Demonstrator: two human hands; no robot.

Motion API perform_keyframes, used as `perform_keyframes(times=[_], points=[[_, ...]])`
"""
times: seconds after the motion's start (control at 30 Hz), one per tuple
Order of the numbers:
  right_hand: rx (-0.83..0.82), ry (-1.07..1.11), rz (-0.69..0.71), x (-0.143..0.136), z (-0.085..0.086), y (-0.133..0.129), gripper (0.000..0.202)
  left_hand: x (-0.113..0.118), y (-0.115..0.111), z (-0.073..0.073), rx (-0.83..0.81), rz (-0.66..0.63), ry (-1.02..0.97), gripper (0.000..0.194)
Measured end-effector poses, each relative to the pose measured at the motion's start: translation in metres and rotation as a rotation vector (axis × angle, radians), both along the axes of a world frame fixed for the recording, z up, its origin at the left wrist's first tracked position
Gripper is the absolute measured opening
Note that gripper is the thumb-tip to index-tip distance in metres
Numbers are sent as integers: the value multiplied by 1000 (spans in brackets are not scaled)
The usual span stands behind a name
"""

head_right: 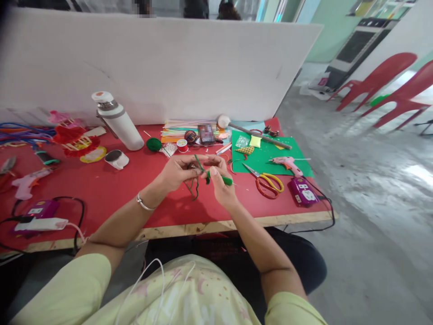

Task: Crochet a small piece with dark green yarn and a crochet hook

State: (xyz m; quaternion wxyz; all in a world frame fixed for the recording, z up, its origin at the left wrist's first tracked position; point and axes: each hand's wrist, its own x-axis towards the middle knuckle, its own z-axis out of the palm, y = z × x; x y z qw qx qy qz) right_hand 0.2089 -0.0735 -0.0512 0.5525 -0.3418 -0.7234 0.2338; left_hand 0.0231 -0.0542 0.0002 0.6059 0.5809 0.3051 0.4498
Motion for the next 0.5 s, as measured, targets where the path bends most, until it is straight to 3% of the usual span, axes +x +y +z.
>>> perform_keyframes(times=[0.07, 0.13, 0.23, 0.33, 0.4, 0.5], points=[[-156, 234, -68, -12, 2, -1, 52, 4, 0, -1, 48, 103, -36, 38], [-270, 337, -56, -17, 8, 0, 47, 2, 0, 0, 25, 115, -12, 34], [-383, 341, 27, -15, 18, 6, 42, -7, 3, 2, 13, 101, 91, 23], [-499, 338, 92, -11, 24, 16, 45, -11, 8, 3, 96, 180, 110, 18], [-560, 364, 130, -11, 27, 22, 45, -9, 12, 3, 128, 261, 55, 17], [-606, 418, 148, -13, 34, 30, 46, -6, 21, 6, 44, 352, -94, 20]])
